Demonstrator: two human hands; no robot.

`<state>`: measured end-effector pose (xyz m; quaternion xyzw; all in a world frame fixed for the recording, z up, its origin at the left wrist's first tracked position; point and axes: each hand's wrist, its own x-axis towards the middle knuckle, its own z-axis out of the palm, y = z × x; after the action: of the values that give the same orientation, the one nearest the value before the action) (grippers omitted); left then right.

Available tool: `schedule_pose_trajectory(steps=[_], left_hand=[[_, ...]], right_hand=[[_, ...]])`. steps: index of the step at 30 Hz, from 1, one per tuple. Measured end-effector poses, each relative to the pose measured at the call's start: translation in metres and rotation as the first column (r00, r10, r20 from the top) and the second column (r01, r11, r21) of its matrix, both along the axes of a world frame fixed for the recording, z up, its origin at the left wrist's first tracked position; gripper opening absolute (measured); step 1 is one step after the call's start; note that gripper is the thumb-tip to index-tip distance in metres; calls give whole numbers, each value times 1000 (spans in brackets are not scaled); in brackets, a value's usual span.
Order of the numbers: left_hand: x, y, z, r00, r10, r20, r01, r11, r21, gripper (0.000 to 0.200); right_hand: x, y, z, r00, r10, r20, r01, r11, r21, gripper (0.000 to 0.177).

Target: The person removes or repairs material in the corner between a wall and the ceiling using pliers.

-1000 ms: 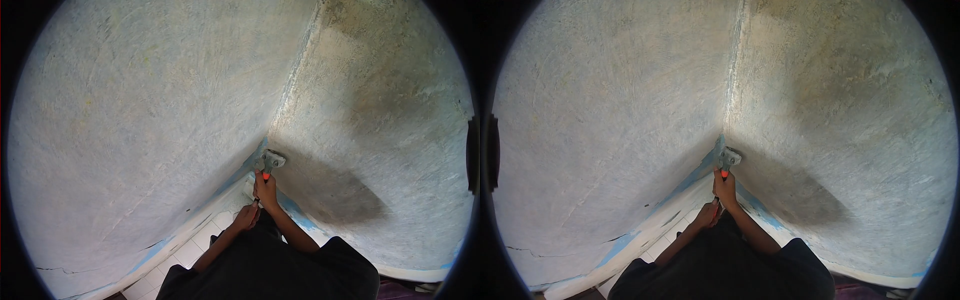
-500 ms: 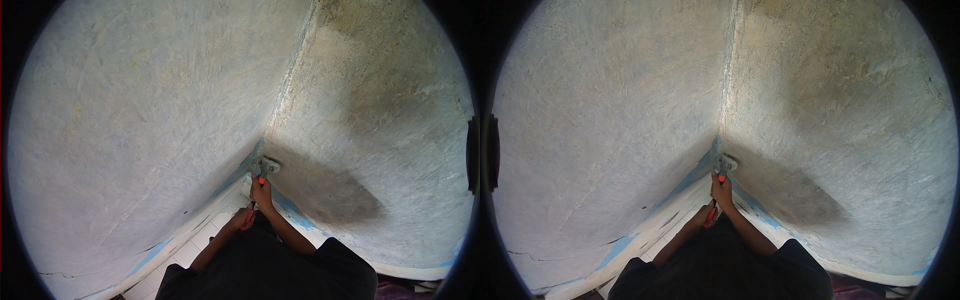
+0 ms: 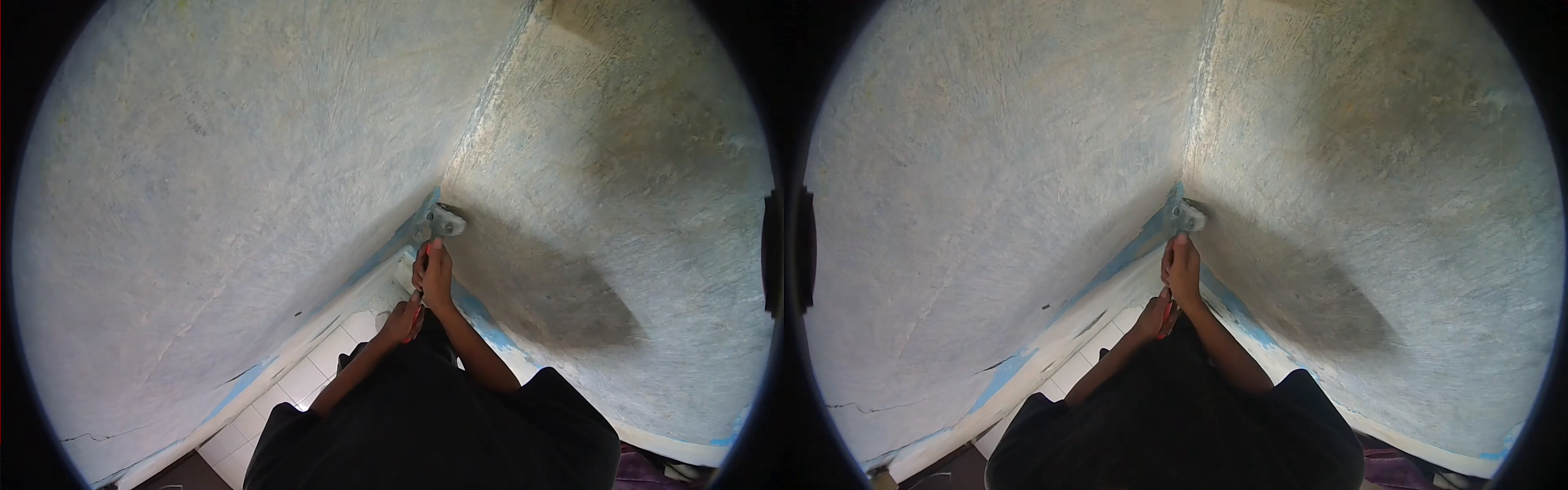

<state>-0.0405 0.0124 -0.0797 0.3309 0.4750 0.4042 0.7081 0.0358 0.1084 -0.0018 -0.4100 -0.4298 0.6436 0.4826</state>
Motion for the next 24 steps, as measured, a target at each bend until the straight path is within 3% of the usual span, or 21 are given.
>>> schedule_pose_trajectory(steps=[4, 7, 10, 13, 17, 19, 22, 24], left_hand=[[-2, -8, -21, 997, -40, 67, 45, 995, -86, 67], [-4, -9, -21, 1000, -17, -6, 17, 999, -44, 67], [-1, 4, -17, 986, -16, 166, 22, 999, -35, 67], [1, 4, -26, 998, -10, 61, 9, 1000, 7, 67], [2, -9, -69, 993, -68, 95, 76, 993, -92, 68], [3, -6, -68, 990, -64, 127, 80, 988, -130, 68], [8, 3, -46, 999, 8, 45, -7, 1000, -31, 69], [15, -2, -56, 996, 2, 87, 1, 999, -33, 69]], right_hand=[[2, -6, -23, 999, -4, -33, 1, 996, -93, 51], [-1, -4, -26, 1000, -11, -24, 9, 997, -79, 51], [-2, 6, -2, 998, 61, 35, -62, 997, 37, 51], [5, 6, -19, 997, 67, -25, -67, 998, -8, 50], [15, -5, -75, 998, 55, -20, -57, 993, -108, 50], [12, -2, -76, 997, 72, -16, -73, 990, -118, 51], [11, 10, -47, 993, 117, 1, -117, 993, -19, 52], [19, 6, -53, 991, 135, 14, -134, 990, -52, 53]])
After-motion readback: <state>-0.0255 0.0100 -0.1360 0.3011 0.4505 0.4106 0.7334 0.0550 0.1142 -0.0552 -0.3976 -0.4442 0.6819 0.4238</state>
